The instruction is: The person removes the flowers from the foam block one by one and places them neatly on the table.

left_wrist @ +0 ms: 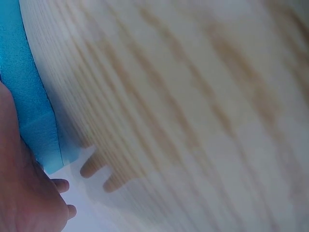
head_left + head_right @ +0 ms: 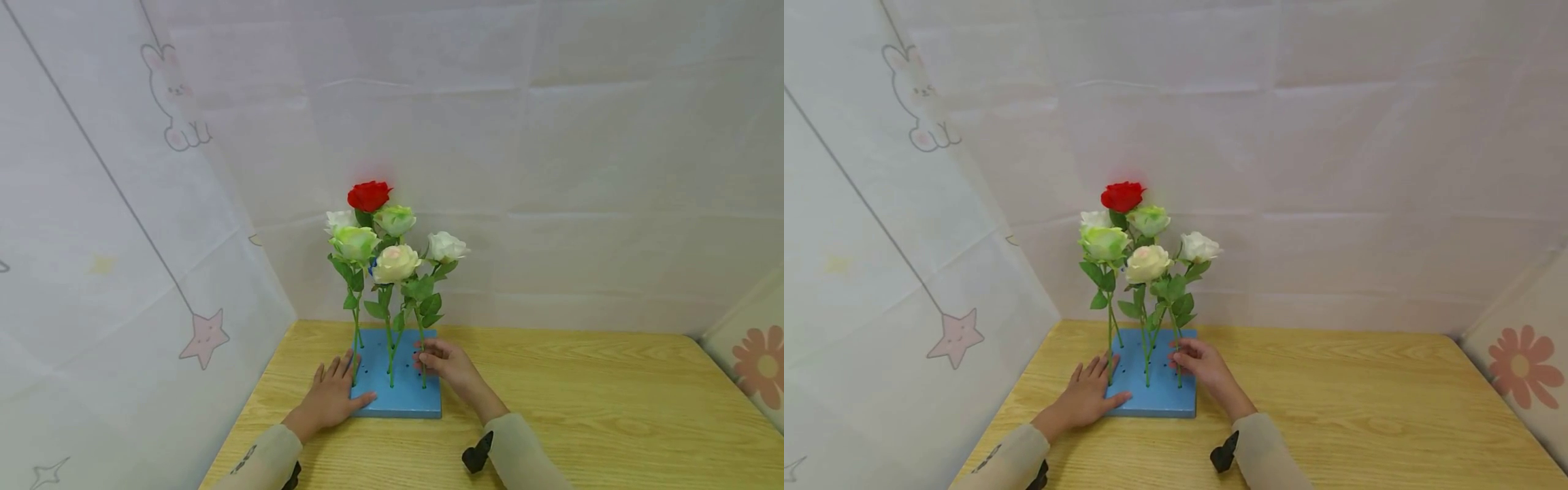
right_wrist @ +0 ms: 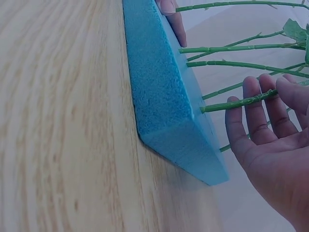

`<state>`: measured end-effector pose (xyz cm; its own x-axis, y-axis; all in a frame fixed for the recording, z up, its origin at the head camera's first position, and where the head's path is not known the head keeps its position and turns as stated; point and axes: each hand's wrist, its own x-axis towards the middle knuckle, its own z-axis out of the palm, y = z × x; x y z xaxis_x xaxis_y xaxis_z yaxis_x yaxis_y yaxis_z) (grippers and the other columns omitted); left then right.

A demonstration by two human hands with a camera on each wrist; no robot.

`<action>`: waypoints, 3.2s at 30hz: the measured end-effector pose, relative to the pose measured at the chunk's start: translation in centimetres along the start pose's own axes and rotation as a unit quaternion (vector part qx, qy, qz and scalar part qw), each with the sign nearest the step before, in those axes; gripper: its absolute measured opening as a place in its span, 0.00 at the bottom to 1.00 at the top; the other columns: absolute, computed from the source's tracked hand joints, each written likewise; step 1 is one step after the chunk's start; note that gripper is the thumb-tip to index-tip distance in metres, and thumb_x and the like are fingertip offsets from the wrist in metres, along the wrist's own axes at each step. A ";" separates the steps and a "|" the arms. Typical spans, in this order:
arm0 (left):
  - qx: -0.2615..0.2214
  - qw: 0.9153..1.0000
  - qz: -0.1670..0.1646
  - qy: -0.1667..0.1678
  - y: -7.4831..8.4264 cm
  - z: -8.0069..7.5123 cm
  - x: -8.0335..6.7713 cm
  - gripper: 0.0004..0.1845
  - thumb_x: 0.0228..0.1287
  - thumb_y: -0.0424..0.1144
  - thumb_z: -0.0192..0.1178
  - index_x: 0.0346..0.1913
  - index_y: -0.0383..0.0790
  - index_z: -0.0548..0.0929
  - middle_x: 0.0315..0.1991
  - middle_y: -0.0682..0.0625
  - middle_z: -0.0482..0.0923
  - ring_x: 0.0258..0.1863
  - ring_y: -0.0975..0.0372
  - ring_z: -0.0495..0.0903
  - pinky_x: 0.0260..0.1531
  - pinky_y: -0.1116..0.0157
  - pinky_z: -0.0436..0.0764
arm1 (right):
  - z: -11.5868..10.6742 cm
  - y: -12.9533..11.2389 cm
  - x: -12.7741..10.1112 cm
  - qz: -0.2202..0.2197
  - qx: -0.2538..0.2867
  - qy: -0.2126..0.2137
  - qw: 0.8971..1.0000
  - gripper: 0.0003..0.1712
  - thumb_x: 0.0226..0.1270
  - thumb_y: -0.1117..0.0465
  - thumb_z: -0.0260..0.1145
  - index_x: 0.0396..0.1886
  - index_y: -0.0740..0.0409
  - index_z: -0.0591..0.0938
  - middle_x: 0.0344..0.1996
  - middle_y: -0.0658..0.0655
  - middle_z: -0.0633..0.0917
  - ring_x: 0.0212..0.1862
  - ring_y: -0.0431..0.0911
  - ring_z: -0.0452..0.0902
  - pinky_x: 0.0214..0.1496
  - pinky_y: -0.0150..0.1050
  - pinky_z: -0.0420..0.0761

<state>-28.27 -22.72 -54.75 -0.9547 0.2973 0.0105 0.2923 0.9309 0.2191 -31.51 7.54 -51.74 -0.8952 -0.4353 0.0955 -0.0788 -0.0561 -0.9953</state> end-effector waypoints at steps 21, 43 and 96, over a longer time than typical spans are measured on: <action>-0.014 1.000 0.010 0.003 0.2 -0.3 -0.3 0.52 0.68 0.75 0.45 0.82 0.41 0.53 0.82 0.40 0.43 0.78 0.37 0.50 0.70 0.31 0.45 | 0.1 -2.0 -0.4 -0.016 0.021 0.029 0.999 0.19 0.76 0.60 0.63 0.61 0.64 0.80 0.49 0.63 0.85 0.50 0.50 0.85 0.58 0.51 0.82; -0.025 1.000 0.013 0.003 -0.3 0.4 0.1 0.52 0.68 0.76 0.44 0.82 0.43 0.51 0.83 0.41 0.41 0.78 0.37 0.49 0.70 0.30 0.43 | -2.4 -4.0 -3.9 -0.032 0.021 0.032 0.999 0.26 0.75 0.59 0.65 0.67 0.67 0.75 0.53 0.70 0.82 0.50 0.51 0.85 0.57 0.50 0.83; -0.008 1.000 0.008 0.001 -0.5 0.6 0.3 0.51 0.69 0.75 0.43 0.82 0.43 0.51 0.82 0.41 0.42 0.78 0.38 0.49 0.70 0.31 0.43 | -9.8 -4.5 -14.4 0.051 -0.033 0.091 0.994 0.33 0.76 0.54 0.63 0.74 0.64 0.67 0.49 0.60 0.85 0.49 0.52 0.85 0.54 0.51 0.84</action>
<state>-28.66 -23.02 -55.45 -0.9501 0.3116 0.0162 0.3065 0.9223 0.2354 -22.56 22.83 -48.81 -0.9641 -0.2655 -0.0049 -0.0064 0.0419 -0.9991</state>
